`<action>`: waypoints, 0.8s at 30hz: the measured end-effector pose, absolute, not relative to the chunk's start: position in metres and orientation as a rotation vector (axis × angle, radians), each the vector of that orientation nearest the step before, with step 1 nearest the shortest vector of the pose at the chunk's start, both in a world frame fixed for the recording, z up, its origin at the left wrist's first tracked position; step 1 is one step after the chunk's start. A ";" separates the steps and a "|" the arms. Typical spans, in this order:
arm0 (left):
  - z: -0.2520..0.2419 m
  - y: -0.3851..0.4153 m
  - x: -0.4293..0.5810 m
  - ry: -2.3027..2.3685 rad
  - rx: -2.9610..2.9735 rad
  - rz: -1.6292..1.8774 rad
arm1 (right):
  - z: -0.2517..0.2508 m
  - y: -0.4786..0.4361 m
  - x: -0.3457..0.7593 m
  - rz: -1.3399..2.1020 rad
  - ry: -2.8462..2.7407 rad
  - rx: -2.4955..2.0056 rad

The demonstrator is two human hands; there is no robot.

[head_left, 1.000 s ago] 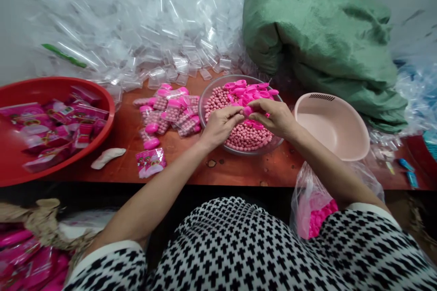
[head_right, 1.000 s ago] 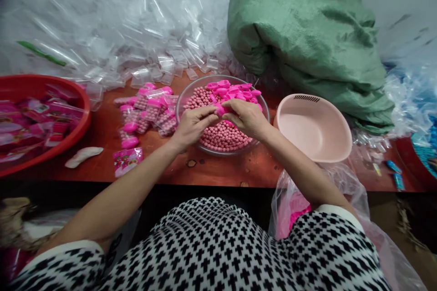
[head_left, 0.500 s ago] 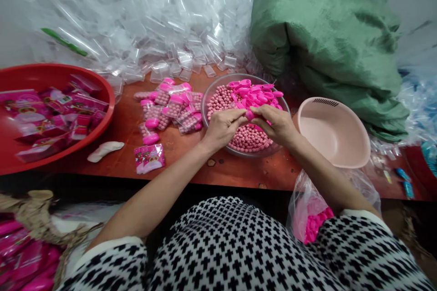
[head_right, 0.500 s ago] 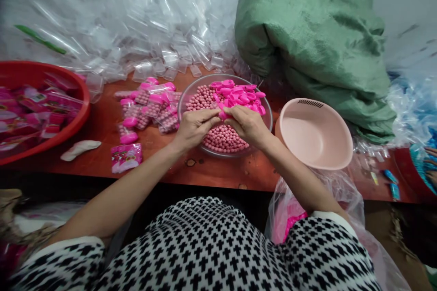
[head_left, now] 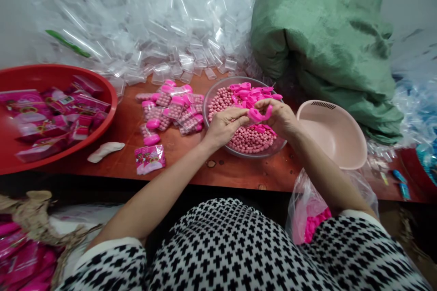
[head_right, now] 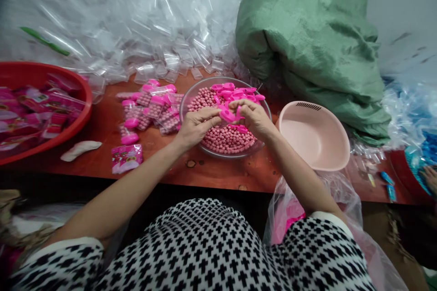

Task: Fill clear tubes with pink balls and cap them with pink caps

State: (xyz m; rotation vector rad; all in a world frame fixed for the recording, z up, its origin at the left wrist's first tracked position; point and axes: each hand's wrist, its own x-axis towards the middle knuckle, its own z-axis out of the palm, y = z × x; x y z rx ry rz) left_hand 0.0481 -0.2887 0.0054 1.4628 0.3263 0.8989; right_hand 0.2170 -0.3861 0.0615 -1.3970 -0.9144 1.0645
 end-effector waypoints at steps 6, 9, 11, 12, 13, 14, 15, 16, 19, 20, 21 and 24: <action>0.005 -0.288 0.048 0.365 1.569 0.922 | 0.059 -0.379 0.203 1.532 -0.781 -1.393; 0.005 -0.287 0.048 0.371 1.583 0.929 | 0.055 -0.375 0.196 1.427 -0.628 -1.372; 0.005 -0.287 0.048 0.372 1.572 0.952 | 0.052 -0.370 0.191 1.353 -0.574 -1.346; 0.005 -0.287 0.049 0.373 1.558 0.965 | 0.052 -0.367 0.188 1.334 -0.563 -1.334; 0.005 -0.286 0.049 0.379 1.538 0.977 | 0.052 -0.363 0.185 1.324 -0.563 -1.327; 0.005 -0.286 0.050 0.387 1.515 0.981 | 0.053 -0.360 0.182 1.315 -0.570 -1.329; 0.006 -0.286 0.051 0.397 1.488 0.982 | 0.056 -0.357 0.180 1.312 -0.591 -1.339; 0.008 -0.285 0.051 0.407 1.460 0.981 | 0.059 -0.353 0.178 1.320 -0.630 -1.360; 0.015 -0.280 0.048 0.427 1.378 1.022 | 0.073 -0.344 0.180 1.372 -0.847 -1.451; 0.018 -0.275 0.044 0.435 1.358 1.056 | 0.077 -0.342 0.183 1.354 -0.937 -1.480; 0.020 -0.270 0.039 0.449 1.344 1.097 | 0.080 -0.341 0.188 1.301 -1.028 -1.505; 0.017 -0.241 0.013 0.528 1.364 1.200 | 0.078 -0.341 0.208 0.999 -1.284 -1.596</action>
